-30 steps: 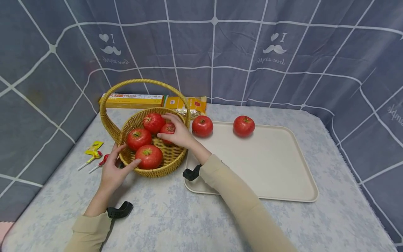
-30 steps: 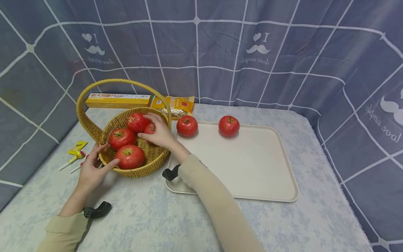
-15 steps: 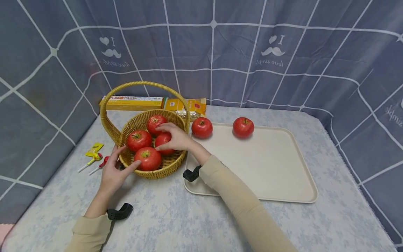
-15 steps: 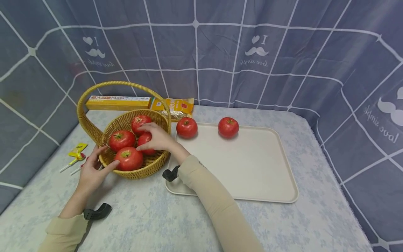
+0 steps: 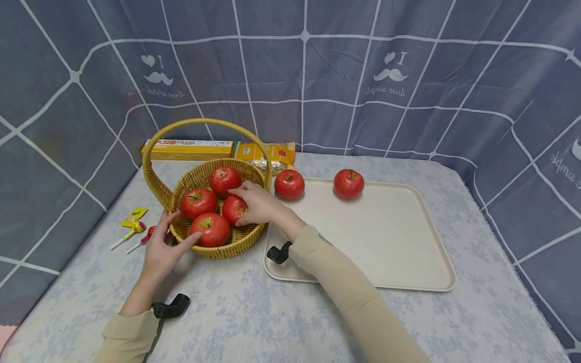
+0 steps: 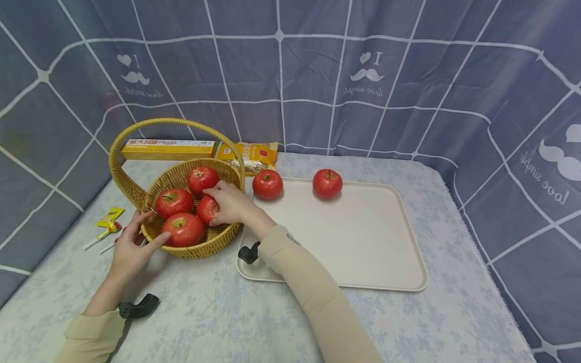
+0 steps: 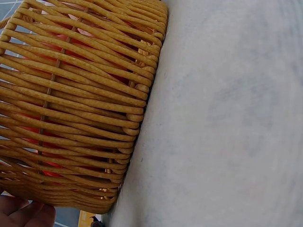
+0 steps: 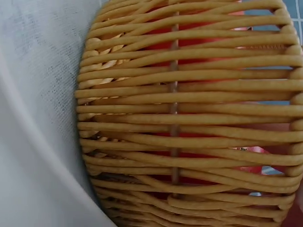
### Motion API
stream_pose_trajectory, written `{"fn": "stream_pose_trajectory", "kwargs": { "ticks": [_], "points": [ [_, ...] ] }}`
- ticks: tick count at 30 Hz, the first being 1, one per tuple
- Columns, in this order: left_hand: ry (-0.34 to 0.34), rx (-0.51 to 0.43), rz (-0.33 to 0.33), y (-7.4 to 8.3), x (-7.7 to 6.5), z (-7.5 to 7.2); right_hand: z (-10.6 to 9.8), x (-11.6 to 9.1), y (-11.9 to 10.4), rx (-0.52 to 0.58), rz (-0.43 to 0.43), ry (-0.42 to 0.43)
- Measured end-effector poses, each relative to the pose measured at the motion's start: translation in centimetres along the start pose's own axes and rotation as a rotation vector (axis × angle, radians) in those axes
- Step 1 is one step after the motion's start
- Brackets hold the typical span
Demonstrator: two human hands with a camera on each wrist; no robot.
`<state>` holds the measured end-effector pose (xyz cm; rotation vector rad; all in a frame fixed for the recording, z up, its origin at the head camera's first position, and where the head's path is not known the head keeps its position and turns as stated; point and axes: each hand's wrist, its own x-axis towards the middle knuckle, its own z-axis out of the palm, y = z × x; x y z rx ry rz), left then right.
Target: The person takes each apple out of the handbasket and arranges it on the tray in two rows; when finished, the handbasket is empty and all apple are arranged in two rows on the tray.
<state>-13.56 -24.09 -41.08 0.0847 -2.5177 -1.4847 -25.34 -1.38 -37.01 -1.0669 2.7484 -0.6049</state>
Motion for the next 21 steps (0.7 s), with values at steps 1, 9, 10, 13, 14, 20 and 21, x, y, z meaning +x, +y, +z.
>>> {"fn": "stream_pose_trajectory", "kwargs": {
  "ticks": [1,9,10,13,14,20,21],
  "points": [
    [0.001,0.002,-0.002,0.0,0.0,0.0,0.0,-0.1,0.0,0.004,0.003,0.005],
    [0.002,-0.001,-0.005,0.1,0.0,0.1,0.2,-1.0,0.3,-0.005,-0.115,0.145],
    [0.002,0.000,-0.008,0.1,-0.1,0.1,0.2,-1.2,0.3,0.009,-0.132,0.165],
    [-0.001,0.006,-0.019,0.1,0.0,0.0,-0.2,-2.3,0.4,0.090,-0.170,0.227],
    [-0.002,0.008,-0.023,0.1,0.0,-0.1,-0.5,-2.8,0.3,0.133,-0.174,0.246],
    [-0.003,0.011,-0.031,0.2,0.0,0.0,-2.9,-6.0,0.6,0.423,-0.192,0.398],
    [-0.001,0.011,-0.031,0.2,0.0,0.0,-3.3,-6.5,0.8,0.477,-0.199,0.425]
  ]
}}
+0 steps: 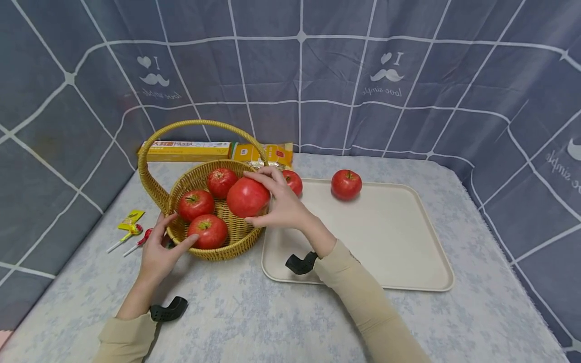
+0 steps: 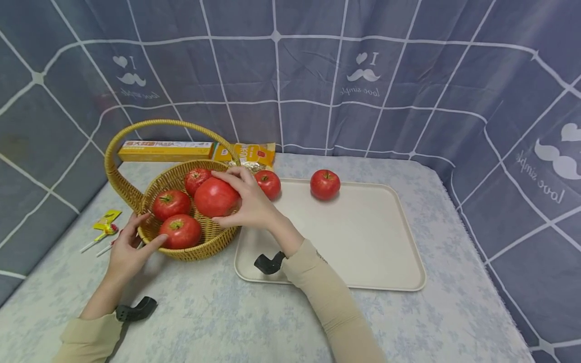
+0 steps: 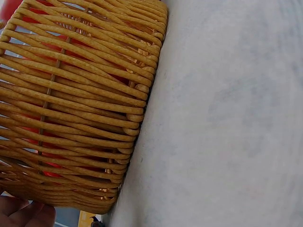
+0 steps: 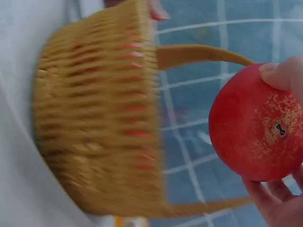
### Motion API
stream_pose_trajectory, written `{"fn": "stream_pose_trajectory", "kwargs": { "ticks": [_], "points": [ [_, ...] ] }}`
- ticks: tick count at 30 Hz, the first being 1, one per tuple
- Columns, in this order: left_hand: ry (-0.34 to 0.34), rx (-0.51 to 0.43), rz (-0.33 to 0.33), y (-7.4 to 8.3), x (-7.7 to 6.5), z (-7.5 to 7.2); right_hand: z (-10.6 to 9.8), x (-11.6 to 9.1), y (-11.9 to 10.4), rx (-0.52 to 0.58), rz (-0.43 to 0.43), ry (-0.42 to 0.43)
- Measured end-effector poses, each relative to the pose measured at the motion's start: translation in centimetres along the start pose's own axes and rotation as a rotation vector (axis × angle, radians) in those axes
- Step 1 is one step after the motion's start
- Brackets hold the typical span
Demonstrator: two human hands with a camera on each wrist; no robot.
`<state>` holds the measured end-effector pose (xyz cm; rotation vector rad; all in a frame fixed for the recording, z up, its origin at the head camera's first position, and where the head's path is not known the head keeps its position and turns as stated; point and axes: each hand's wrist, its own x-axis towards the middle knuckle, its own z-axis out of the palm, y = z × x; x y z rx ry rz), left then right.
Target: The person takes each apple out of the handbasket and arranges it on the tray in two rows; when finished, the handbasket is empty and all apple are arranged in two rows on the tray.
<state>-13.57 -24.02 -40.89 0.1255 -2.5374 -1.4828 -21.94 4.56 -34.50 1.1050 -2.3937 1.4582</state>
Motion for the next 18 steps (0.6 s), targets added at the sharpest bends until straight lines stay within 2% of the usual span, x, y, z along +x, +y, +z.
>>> {"fn": "stream_pose_trajectory", "kwargs": {
  "ticks": [6,10,14,18],
  "points": [
    [0.003,-0.001,0.013,0.0,0.0,-0.1,-4.3,-1.8,0.7,0.237,-0.022,0.176],
    [0.006,-0.002,0.025,-0.1,0.1,-0.2,-7.6,-3.1,1.8,0.297,0.033,0.299],
    [0.005,-0.004,0.026,-0.2,0.1,-0.1,-10.3,-4.3,2.3,0.265,0.165,0.430],
    [0.007,-0.001,0.021,-0.3,0.1,0.1,-12.2,-5.5,4.4,0.190,0.298,0.573]
  ]
}}
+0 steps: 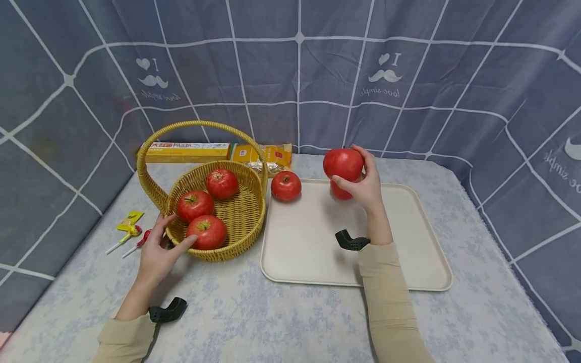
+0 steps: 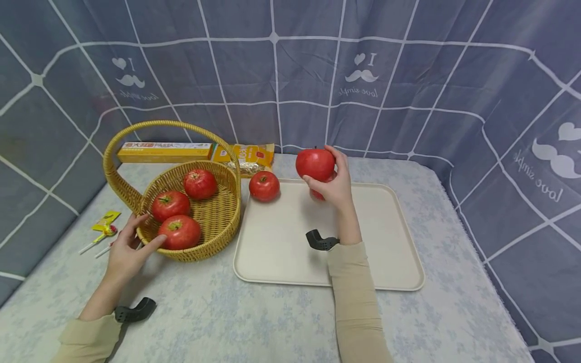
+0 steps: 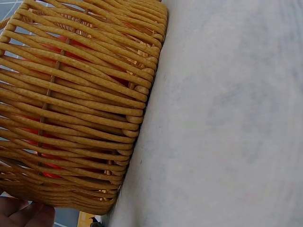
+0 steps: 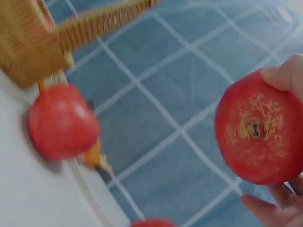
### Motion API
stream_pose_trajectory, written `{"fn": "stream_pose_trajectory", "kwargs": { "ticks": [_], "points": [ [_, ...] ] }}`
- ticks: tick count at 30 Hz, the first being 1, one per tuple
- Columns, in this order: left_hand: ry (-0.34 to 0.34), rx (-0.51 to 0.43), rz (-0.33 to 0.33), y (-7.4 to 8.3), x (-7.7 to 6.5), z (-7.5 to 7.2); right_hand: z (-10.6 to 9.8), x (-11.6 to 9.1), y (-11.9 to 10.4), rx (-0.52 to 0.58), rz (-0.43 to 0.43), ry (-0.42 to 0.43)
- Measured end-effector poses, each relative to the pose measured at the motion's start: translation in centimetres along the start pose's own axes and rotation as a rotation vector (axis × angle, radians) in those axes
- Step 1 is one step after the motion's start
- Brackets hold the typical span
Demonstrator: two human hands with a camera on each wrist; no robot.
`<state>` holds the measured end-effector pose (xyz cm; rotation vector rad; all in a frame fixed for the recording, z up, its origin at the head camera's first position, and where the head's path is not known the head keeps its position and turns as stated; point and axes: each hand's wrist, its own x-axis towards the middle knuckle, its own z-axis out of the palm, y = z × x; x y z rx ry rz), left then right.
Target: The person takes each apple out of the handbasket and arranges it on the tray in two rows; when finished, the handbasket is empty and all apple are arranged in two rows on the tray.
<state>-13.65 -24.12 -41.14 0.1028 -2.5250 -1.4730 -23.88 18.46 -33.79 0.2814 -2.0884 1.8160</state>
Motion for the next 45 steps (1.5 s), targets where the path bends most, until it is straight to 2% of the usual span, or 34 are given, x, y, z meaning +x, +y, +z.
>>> {"fn": "stream_pose_trajectory", "kwargs": {
  "ticks": [8,12,15,19,23,29,37,45],
  "points": [
    [0.004,0.004,-0.015,0.0,-0.1,0.1,-2.8,1.2,5.7,-0.078,0.020,0.400],
    [0.004,0.005,-0.021,0.0,-0.2,0.1,-3.4,1.0,7.8,-0.175,0.122,0.586],
    [0.005,0.000,-0.016,0.0,-0.2,0.1,-3.7,0.9,9.1,-0.197,0.207,0.665],
    [0.007,-0.002,-0.008,0.1,-0.2,0.1,-4.0,0.8,10.4,-0.234,0.239,0.713],
    [0.005,0.001,-0.011,0.1,-0.2,0.1,-4.4,0.5,11.6,-0.317,0.248,0.763],
    [0.005,0.005,-0.002,0.0,-0.2,0.0,-4.6,0.3,12.9,-0.386,0.279,0.777],
    [0.007,0.004,0.011,0.1,-0.2,0.0,-4.9,0.4,13.0,-0.499,0.314,0.867],
    [-0.002,-0.002,0.012,0.0,-0.1,0.0,-5.6,0.0,11.9,-0.516,0.354,0.836]
  ]
}}
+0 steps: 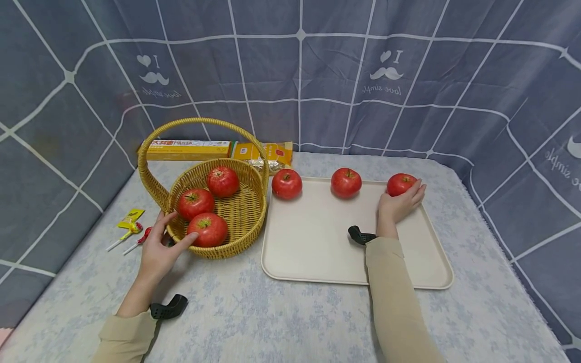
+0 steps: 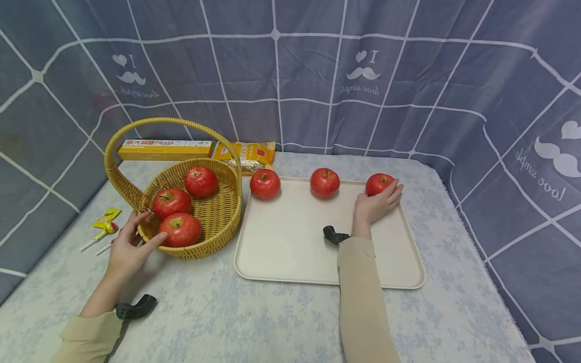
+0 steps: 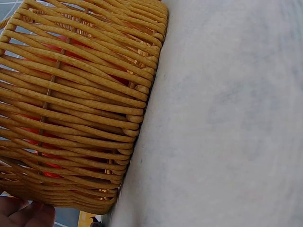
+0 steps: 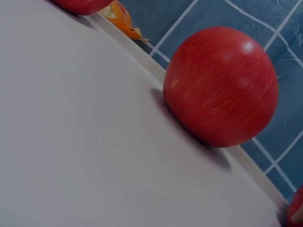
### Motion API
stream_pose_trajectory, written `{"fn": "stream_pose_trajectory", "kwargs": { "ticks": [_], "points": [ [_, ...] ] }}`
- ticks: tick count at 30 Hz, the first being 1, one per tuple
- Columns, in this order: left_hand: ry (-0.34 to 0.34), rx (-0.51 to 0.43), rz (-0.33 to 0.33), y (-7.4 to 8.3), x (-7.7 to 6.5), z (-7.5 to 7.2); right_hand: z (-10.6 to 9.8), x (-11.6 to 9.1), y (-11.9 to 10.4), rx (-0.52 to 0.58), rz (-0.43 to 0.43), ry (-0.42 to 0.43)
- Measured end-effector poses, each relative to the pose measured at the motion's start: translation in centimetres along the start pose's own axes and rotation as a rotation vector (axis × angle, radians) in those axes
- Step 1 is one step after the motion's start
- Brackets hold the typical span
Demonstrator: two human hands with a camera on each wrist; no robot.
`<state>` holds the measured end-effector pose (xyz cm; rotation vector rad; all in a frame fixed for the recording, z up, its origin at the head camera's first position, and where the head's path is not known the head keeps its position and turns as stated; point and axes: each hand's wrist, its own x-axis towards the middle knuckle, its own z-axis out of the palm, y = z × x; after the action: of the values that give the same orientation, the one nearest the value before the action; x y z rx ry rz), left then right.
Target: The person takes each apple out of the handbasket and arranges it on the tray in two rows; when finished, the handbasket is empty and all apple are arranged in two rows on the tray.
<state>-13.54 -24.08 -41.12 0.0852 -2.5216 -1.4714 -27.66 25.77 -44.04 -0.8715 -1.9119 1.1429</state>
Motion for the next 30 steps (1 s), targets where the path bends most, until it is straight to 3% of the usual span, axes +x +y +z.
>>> {"fn": "stream_pose_trajectory", "kwargs": {
  "ticks": [3,5,8,11,13,16,19,24,30],
  "points": [
    [0.000,0.001,0.001,0.0,0.0,0.0,-0.6,0.0,-0.7,0.027,-0.009,0.009],
    [-0.002,0.002,-0.001,0.0,0.1,0.1,-1.2,-0.2,-1.6,0.104,-0.058,0.056],
    [-0.001,0.005,-0.010,0.0,0.1,0.1,-2.3,-0.9,-4.2,0.267,-0.186,0.103],
    [0.002,0.010,-0.017,0.1,0.1,0.0,-3.2,-2.5,-7.7,0.483,-0.329,0.049],
    [0.003,0.010,-0.016,0.1,0.1,-0.1,-3.7,-4.0,-10.1,0.658,-0.374,-0.052],
    [-0.001,0.008,-0.009,0.2,0.1,-0.1,-4.1,-6.7,-12.9,0.914,-0.363,-0.227],
    [-0.002,0.007,-0.006,0.2,0.1,0.0,-4.1,-9.3,-14.5,1.052,-0.357,-0.411],
    [0.000,0.013,-0.005,0.1,0.1,0.1,-3.3,-13.1,-15.3,1.014,-0.413,-0.707],
    [0.002,0.013,-0.017,0.1,0.0,0.0,-1.8,-17.2,-15.3,0.801,-0.436,-1.138]
  ]
}}
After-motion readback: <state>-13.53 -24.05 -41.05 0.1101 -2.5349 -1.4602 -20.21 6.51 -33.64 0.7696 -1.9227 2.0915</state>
